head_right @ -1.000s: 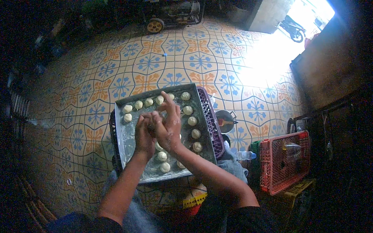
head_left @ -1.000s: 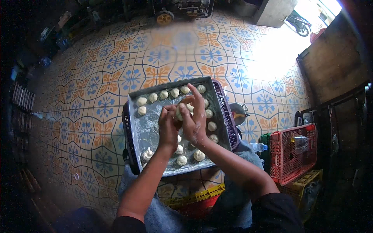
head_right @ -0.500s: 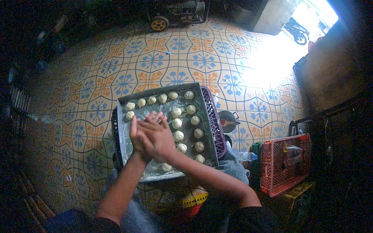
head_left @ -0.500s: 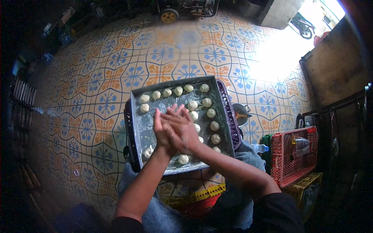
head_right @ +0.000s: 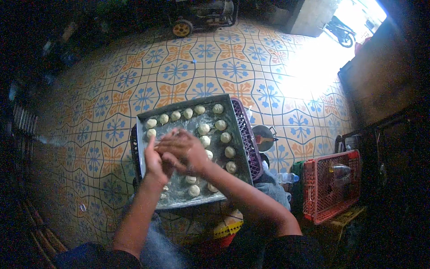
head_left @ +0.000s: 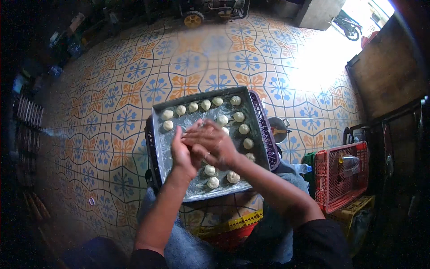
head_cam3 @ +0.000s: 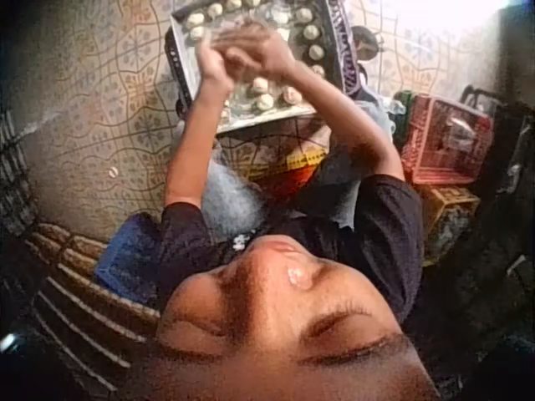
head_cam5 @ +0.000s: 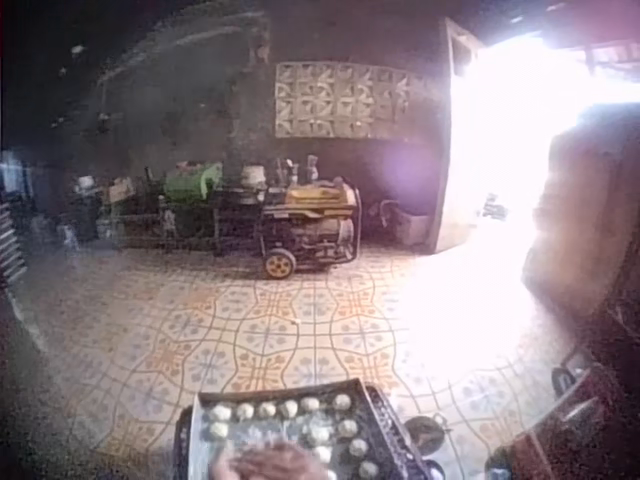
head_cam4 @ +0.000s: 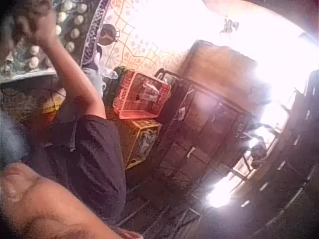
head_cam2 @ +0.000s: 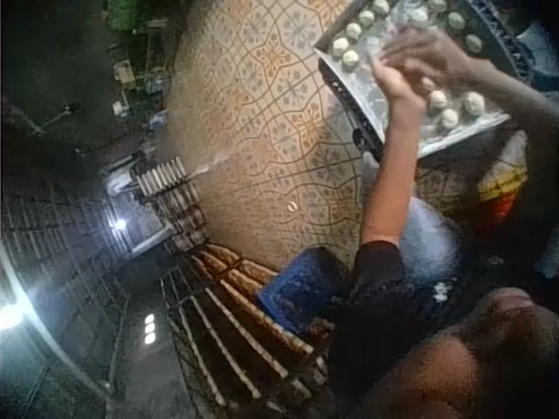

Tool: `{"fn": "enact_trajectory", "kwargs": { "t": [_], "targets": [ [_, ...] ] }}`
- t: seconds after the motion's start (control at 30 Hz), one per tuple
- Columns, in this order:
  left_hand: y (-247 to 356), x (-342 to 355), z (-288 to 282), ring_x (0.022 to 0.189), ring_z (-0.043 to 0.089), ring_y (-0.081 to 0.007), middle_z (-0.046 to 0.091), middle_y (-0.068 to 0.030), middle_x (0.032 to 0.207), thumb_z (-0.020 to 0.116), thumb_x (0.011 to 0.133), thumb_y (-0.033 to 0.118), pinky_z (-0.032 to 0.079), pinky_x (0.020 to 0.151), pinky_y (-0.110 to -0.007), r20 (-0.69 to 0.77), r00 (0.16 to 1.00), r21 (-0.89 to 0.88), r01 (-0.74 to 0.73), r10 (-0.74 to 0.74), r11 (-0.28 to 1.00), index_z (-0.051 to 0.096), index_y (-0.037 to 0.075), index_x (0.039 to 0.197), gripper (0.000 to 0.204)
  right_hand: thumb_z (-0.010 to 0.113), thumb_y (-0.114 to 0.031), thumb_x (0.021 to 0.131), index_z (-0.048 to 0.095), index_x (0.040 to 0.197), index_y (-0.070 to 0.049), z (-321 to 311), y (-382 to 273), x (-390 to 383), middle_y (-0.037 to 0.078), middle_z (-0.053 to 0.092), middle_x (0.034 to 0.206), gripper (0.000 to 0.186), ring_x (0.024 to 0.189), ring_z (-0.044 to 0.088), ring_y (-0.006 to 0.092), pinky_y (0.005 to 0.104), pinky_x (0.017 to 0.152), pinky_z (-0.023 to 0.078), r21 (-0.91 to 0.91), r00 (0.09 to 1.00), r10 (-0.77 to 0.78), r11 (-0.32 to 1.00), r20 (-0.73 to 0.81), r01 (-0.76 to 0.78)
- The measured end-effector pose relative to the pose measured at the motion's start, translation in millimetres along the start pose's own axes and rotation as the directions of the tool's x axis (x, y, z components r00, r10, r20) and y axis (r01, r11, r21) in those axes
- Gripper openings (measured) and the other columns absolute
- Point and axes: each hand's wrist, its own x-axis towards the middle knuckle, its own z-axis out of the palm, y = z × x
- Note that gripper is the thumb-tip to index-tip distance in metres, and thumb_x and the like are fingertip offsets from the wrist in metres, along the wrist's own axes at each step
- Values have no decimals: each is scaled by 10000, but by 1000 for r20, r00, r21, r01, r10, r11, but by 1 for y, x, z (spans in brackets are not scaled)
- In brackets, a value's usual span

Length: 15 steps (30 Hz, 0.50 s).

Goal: The person shapes portions of dough by hand, rolling them into spheres and placing them into a tray.

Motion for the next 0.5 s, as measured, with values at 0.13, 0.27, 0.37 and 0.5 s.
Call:
{"fn": "enact_trajectory", "kwargs": {
  "t": [0.13,0.27,0.37,0.5],
  "targets": [
    [-55,1,-23,1359,505,-299,530,-192,1442,273,1072,502,377,1168,-423,-84,996,86,-36,43,996,403,29,1496,648,609,-390,946,737,1165,-105,6,27,3,116,715,1223,381,1319,558,344,550,1133,358,209,918,361,923,-167,-324],
    [-53,6,-47,1456,361,-351,330,-180,1594,267,1053,556,270,1222,-460,386,911,63,-185,146,981,273,9,1547,738,641,-482,906,642,1323,-121,35,-29,-1,147,579,1423,551,1352,509,383,535,1124,381,-14,994,-103,995,-40,103],
    [-55,11,-34,1241,593,-275,598,-145,1359,408,1052,367,473,1063,-406,288,953,157,-142,92,977,475,38,1421,498,629,-484,910,700,1239,-122,10,10,2,146,692,1235,495,1188,635,356,551,1100,406,-37,980,-190,981,59,192],
    [-61,-5,-13,1121,615,-228,617,-96,1259,450,1017,389,507,995,-405,27,995,81,98,-101,992,513,60,1333,460,581,-536,934,743,1149,-53,-12,38,-1,156,750,1064,552,1018,711,303,371,936,520,250,858,504,822,100,-511]
  ]
}}
